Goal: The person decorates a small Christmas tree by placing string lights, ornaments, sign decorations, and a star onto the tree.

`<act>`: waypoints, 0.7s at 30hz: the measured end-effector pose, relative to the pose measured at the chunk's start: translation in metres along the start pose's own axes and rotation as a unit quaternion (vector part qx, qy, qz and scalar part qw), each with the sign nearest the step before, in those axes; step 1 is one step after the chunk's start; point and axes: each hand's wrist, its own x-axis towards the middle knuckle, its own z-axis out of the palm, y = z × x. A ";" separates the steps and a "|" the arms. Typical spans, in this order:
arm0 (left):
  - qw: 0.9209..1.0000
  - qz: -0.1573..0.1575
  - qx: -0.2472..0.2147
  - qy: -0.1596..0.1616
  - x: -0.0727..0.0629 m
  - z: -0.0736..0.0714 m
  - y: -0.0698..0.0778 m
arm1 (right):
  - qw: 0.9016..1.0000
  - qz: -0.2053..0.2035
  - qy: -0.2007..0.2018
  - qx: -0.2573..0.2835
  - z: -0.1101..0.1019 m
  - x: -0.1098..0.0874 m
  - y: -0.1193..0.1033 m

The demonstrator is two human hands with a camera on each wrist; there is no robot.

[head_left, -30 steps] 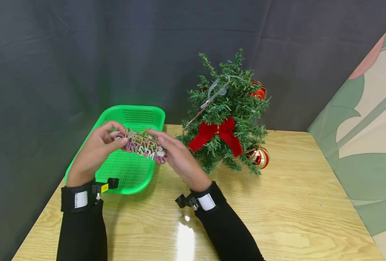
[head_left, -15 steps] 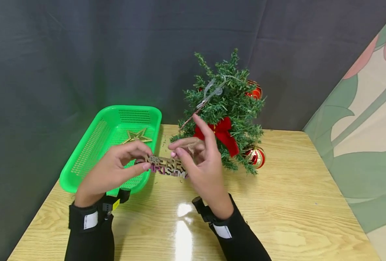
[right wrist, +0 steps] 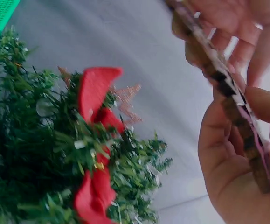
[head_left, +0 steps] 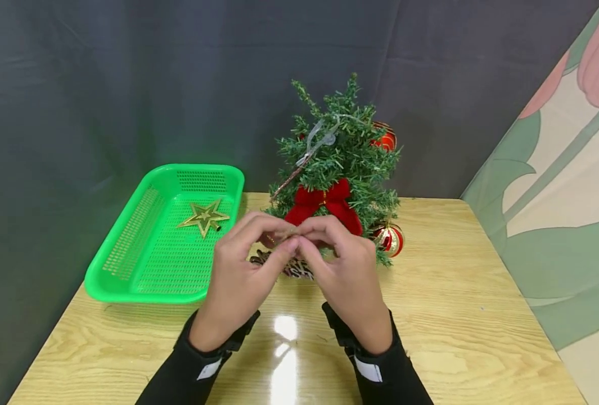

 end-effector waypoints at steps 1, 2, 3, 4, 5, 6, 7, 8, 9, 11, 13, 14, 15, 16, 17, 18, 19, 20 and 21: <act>1.000 0.002 -0.011 0.007 0.001 0.003 0.000 | 1.000 -0.001 -0.001 0.003 -0.002 0.000 0.002; 1.000 0.002 -0.024 0.011 0.003 0.005 -0.001 | 1.000 0.004 -0.007 0.016 -0.006 0.000 0.002; 0.999 0.002 -0.037 0.011 0.005 0.006 -0.002 | 1.000 0.007 -0.008 0.029 -0.008 -0.001 0.006; 0.999 0.001 -0.052 0.006 0.006 0.007 -0.003 | 0.999 0.014 -0.014 0.039 -0.010 -0.002 0.008; 0.998 0.002 -0.062 0.000 0.008 0.008 -0.004 | 0.999 0.021 -0.017 0.045 -0.013 -0.003 0.011; 0.998 0.002 -0.068 -0.009 0.010 0.009 -0.005 | 0.999 0.028 -0.019 0.042 -0.015 -0.005 0.014; 0.997 0.003 -0.072 -0.018 0.012 0.008 -0.006 | 0.999 0.032 -0.022 0.037 -0.018 -0.005 0.018; 0.997 0.007 -0.070 -0.029 0.014 0.008 -0.007 | 0.999 0.037 -0.024 0.027 -0.020 -0.006 0.020; 0.997 0.013 -0.063 -0.039 0.017 0.008 -0.008 | 0.999 0.036 -0.024 0.009 -0.023 -0.005 0.023; 0.997 0.036 -0.034 -0.054 0.025 0.007 -0.009 | 0.998 0.030 -0.024 -0.043 -0.031 -0.002 0.024; 0.995 0.069 0.008 -0.065 0.034 0.007 -0.012 | 0.995 0.019 -0.019 -0.097 -0.040 0.004 0.024; 0.993 0.090 0.033 -0.069 0.039 0.008 -0.014 | 0.992 0.012 -0.015 -0.123 -0.044 0.008 0.023; 0.990 0.110 0.057 -0.072 0.045 0.009 -0.016 | 0.989 0.003 -0.012 -0.149 -0.048 0.012 0.023; 0.985 0.129 0.083 -0.074 0.051 0.010 -0.018 | 0.985 -0.005 -0.008 -0.173 -0.052 0.017 0.023; 0.980 0.147 0.111 -0.074 0.057 0.011 -0.021 | 0.981 -0.013 -0.005 -0.191 -0.055 0.022 0.023; 0.974 0.163 0.137 -0.073 0.063 0.012 -0.024 | 0.978 -0.021 -0.003 -0.206 -0.058 0.028 0.023; 0.968 0.176 0.162 -0.071 0.070 0.014 -0.027 | 0.975 -0.029 -0.002 -0.219 -0.061 0.034 0.024; 0.963 0.186 0.182 -0.068 0.076 0.015 -0.029 | 0.972 -0.036 -0.004 -0.231 -0.063 0.040 0.025; 0.959 0.191 0.198 -0.064 0.082 0.016 -0.031 | 0.970 -0.043 -0.007 -0.241 -0.065 0.047 0.027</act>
